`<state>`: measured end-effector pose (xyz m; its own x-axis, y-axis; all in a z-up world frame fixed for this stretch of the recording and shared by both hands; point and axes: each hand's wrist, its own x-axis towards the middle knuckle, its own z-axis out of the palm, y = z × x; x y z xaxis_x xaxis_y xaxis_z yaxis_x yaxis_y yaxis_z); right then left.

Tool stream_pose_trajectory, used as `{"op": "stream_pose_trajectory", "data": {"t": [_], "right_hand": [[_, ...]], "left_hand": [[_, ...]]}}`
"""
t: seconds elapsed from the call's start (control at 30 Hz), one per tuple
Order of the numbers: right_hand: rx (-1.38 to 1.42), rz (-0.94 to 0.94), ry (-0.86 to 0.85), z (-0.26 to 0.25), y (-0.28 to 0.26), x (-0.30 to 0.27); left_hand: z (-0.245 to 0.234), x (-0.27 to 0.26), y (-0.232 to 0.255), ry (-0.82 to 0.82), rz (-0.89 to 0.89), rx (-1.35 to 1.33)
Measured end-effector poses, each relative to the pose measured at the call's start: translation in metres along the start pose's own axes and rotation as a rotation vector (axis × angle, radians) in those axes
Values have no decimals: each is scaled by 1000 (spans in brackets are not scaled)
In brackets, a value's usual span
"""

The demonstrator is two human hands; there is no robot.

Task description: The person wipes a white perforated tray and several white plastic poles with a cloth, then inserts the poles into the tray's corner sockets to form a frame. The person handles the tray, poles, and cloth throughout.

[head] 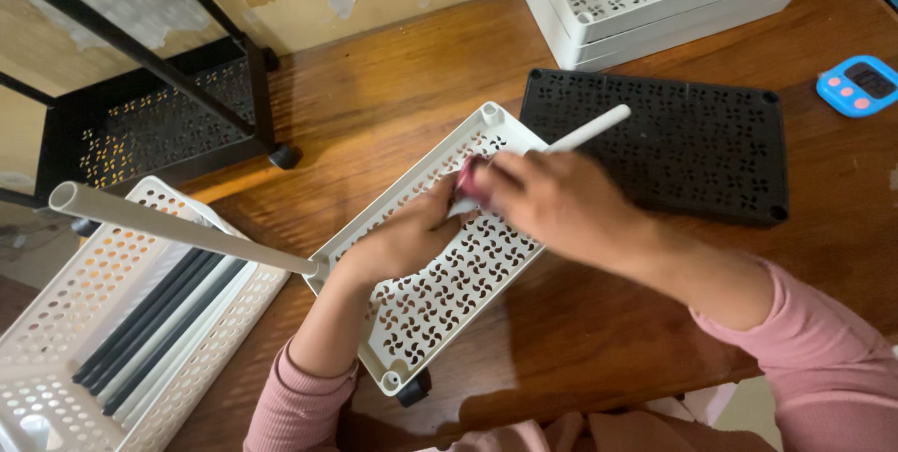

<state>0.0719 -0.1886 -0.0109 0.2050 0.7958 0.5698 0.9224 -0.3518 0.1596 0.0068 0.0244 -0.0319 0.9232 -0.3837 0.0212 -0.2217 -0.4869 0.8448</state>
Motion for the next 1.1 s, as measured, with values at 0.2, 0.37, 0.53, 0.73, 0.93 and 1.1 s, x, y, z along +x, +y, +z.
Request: {"op": "stream_pose_trajectory", "data": {"t": [0.2,0.37,0.53,0.73,0.93,1.1], "right_hand": [[131,107,-188,-6,19,-3],[-237,361,-386,-30,65,-21],[-316,443,-180,-61,98,-40],[-161,437,-150,-61,96,-40],[-94,393,-83,-68,88,-34],[-90,441,-138,-69,92,-31]], "left_hand": [[0,-2,10,-45,-256,148],[-18,-15,36,137,-106,108],[-35,-37,64,461,-23,46],[-56,-27,78,722,39,167],[-67,6,81,773,123,76],[-69,30,81,827,280,293]]}}
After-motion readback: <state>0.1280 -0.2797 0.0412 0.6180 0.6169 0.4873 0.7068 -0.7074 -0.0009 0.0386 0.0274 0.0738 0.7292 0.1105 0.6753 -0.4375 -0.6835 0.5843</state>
